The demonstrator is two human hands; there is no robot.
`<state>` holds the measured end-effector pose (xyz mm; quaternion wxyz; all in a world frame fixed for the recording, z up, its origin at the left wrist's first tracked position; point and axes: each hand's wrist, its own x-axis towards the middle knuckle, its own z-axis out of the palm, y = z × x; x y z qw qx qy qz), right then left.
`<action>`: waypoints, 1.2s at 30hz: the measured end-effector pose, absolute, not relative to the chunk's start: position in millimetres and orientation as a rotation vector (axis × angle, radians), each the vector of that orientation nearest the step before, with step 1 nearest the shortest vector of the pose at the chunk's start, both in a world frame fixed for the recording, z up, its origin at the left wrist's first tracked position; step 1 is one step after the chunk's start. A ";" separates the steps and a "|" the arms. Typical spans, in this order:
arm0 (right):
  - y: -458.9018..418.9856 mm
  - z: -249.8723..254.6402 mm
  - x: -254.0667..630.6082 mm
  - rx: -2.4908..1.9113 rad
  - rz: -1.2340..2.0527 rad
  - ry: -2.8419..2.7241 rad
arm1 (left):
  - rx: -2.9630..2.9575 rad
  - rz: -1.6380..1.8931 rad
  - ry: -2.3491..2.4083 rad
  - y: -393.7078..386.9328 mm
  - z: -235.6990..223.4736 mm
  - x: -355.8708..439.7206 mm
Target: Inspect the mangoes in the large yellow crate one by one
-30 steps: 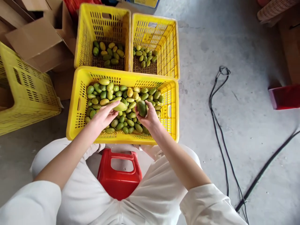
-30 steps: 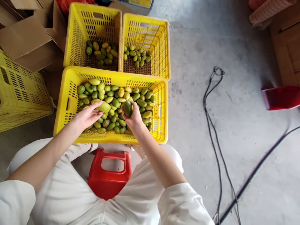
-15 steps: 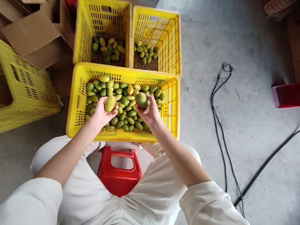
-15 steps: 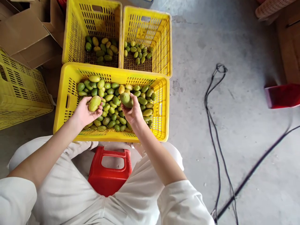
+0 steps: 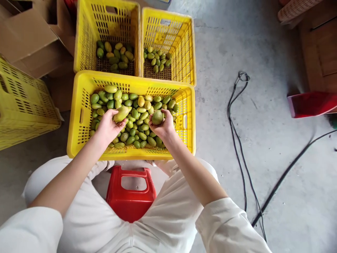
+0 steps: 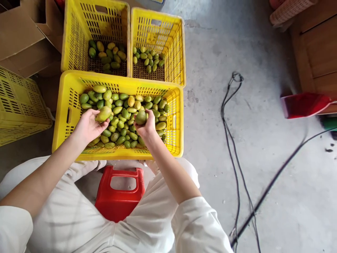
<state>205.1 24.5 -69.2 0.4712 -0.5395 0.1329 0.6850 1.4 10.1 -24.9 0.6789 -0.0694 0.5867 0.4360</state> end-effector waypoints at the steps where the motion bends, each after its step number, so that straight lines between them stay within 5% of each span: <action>1: 24.5 -70.7 204.7 -1.300 1.704 0.319 | -0.158 0.985 1.327 10.3 -26.1 1.2; 18: 26.9 -72.6 189.5 -1.351 1.640 0.256 | -0.089 0.978 1.345 7.0 -22.0 0.1; 36: 27.2 -47.9 185.6 -0.927 1.863 0.314 | -0.074 0.967 1.331 12.3 -6.5 9.2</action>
